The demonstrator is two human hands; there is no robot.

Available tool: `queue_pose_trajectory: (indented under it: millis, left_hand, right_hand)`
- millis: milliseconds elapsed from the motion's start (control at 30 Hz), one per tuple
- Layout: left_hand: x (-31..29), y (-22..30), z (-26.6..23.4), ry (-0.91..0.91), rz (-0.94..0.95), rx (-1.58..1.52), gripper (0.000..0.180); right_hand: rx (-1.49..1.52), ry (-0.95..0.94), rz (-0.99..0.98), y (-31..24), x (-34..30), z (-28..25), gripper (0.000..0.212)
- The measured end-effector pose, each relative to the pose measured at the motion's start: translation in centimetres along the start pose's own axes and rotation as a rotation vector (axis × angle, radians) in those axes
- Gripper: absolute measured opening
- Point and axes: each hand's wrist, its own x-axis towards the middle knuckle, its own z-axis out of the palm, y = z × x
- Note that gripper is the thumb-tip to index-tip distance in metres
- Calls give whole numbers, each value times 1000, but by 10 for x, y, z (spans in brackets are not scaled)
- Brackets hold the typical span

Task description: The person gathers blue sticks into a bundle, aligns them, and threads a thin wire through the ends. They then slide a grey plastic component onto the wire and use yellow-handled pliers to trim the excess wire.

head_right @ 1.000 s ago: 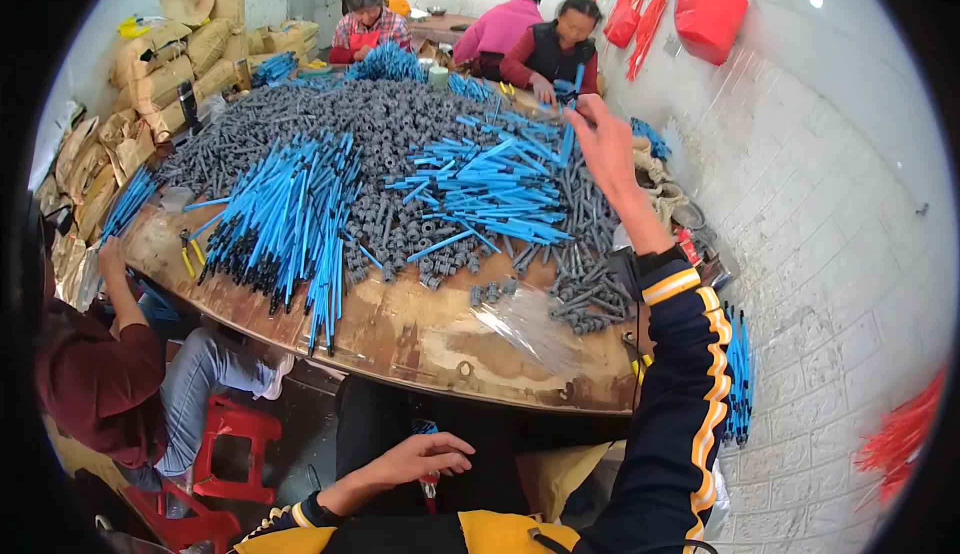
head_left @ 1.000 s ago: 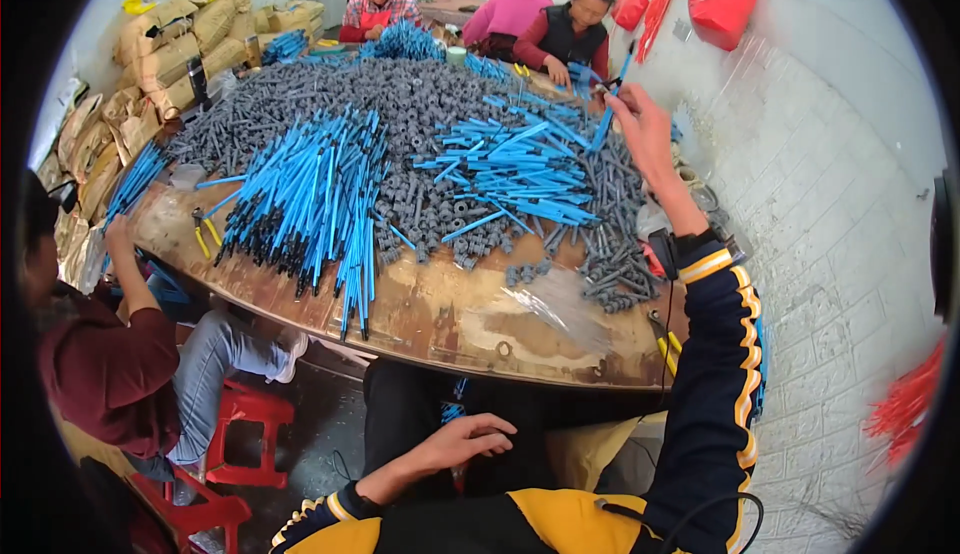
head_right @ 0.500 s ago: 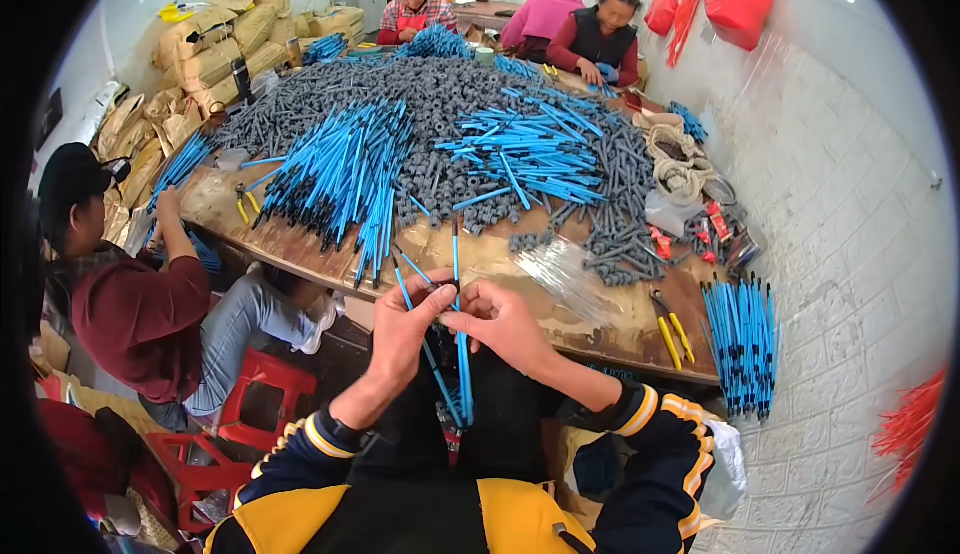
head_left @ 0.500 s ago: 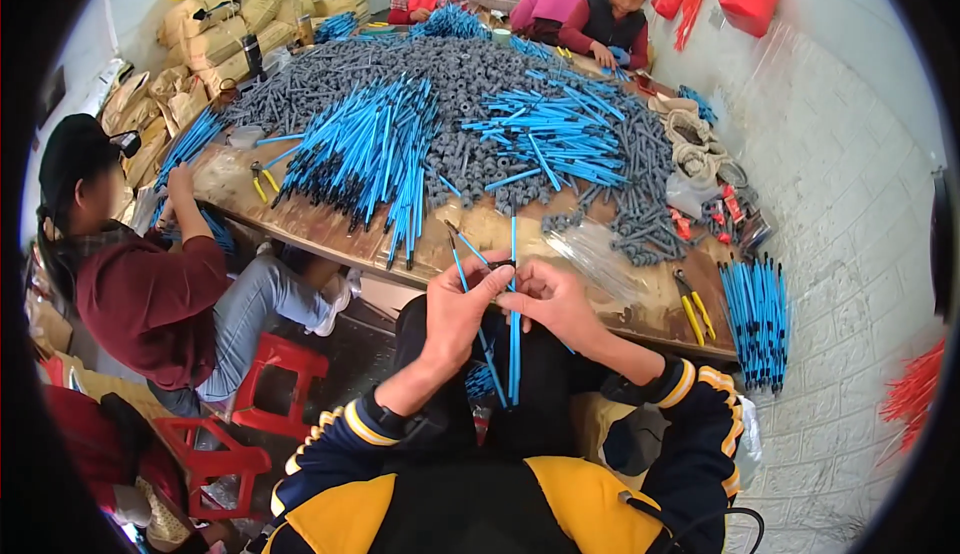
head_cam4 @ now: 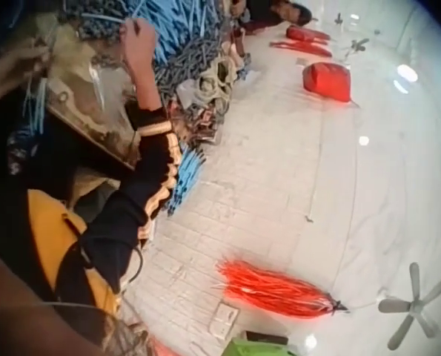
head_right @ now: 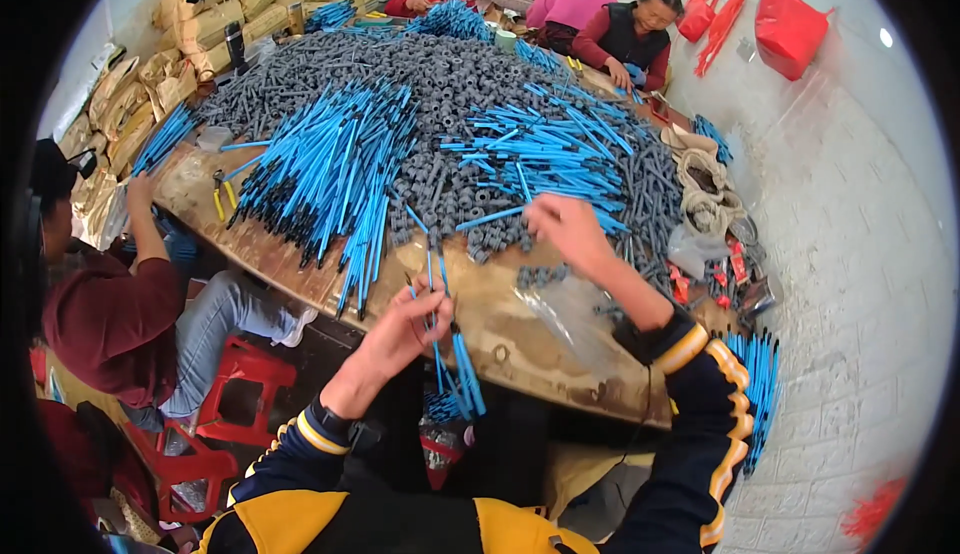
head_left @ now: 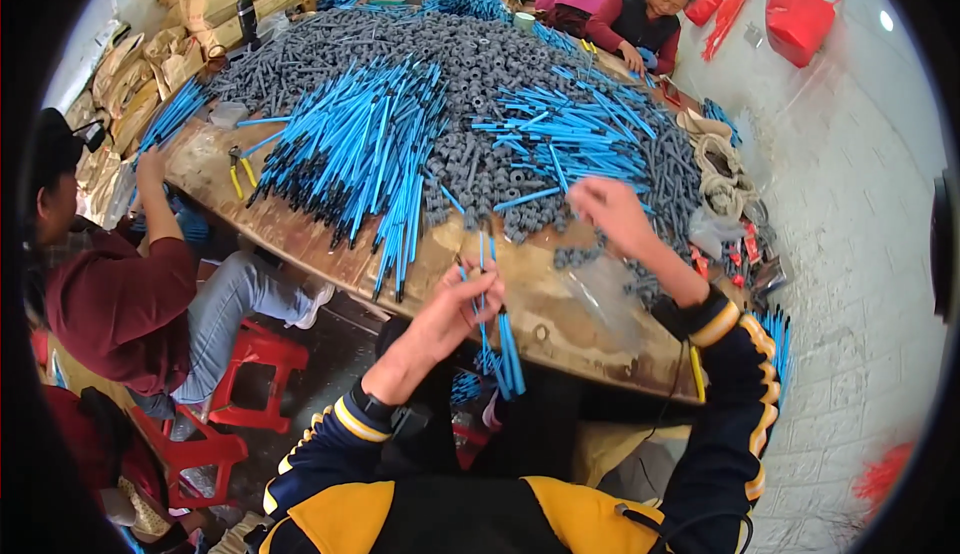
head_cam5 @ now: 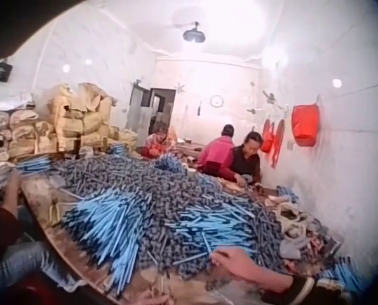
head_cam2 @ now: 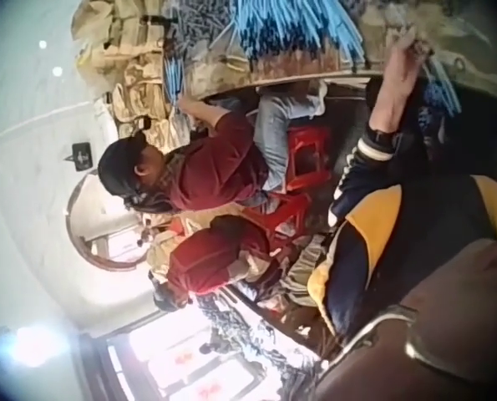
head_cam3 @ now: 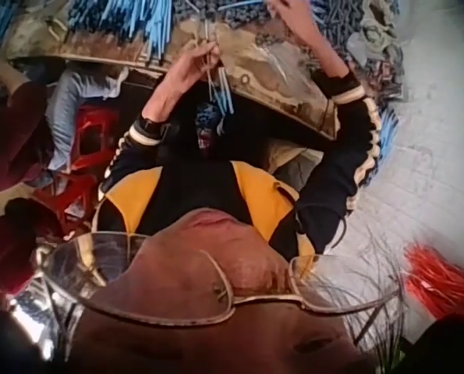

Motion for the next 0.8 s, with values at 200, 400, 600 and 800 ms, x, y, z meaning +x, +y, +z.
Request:
queue_pose_trajectory:
  millis: [200, 400, 600, 800]
  left_hand:
    - [-1, -3, -22, -226, -45, 86, 14]
    - [-28, 1, -38, -386, -145, 148, 17]
    - [-47, -2, -27, -456, -24, 223, 23]
    - [-64, 14, -16, -7, 266, -19, 33]
  right_hand:
    - [-608, 494, -703, 71, 132, 6, 12]
    - [-517, 536, -725, 54, 145, -31, 19]
    - [293, 588, -351, -22, 110, -100, 32]
    - [822, 80, 24, -73, -45, -25, 43]
